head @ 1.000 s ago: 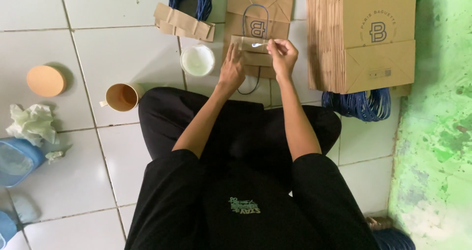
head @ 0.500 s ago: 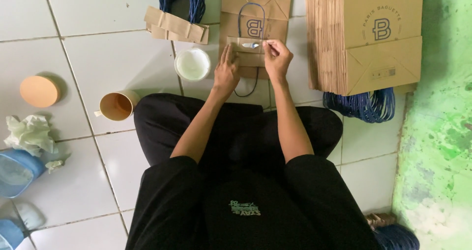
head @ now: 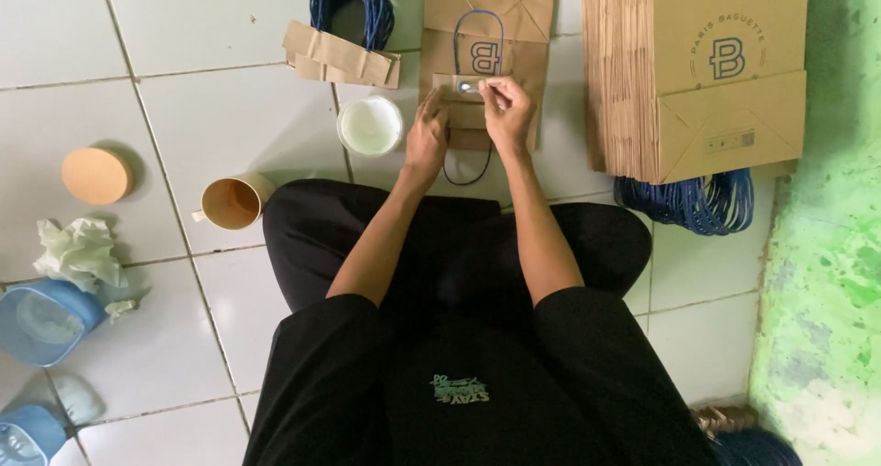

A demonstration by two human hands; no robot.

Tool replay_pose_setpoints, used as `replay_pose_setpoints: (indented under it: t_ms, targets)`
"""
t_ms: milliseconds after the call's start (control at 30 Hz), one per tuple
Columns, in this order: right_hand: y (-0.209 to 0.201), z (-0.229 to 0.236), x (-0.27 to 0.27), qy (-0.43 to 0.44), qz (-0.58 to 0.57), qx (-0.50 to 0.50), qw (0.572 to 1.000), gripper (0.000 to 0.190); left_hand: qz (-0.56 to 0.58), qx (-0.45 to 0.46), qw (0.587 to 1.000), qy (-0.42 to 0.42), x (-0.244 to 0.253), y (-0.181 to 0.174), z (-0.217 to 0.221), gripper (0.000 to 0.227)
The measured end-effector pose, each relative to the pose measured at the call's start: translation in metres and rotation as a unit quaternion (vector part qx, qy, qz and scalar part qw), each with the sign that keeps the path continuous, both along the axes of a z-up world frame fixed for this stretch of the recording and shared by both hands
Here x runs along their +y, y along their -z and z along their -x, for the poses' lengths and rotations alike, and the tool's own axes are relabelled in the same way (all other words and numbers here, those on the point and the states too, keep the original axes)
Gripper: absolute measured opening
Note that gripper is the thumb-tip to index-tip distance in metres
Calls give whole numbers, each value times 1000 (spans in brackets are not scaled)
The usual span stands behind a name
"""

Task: The person sits on the floor and assembles paper bags by applying glue to the edges of flat cardboard pieces and folding them into shape. They handle blue rope handles, inserting them into the bags and securing the structure by pressing the glued seams.

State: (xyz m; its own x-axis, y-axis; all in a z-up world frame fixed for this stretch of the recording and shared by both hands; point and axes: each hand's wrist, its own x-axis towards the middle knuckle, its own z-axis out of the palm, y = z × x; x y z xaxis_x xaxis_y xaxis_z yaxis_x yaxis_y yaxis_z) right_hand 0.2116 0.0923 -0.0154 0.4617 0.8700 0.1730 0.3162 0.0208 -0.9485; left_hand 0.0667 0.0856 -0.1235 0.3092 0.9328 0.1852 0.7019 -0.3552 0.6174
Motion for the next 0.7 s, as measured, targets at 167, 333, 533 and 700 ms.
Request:
replay_pose_setpoints:
  t_ms: [167, 333, 533, 700]
  targets:
    - [10, -39, -4, 54, 1, -95, 994, 6, -20, 18, 1000, -14, -7, -30, 1, 11]
    - [7, -39, -1, 80, -15, -84, 993, 5, -45, 35, 998, -14, -8, -40, 4, 9]
    - [12, -4, 9, 5, -5, -10, 1000, 6, -65, 59, 995, -37, -10, -39, 7, 7]
    - [6, 7, 13, -49, 9, 22, 999, 6, -31, 14, 998, -52, -13, -39, 6, 27]
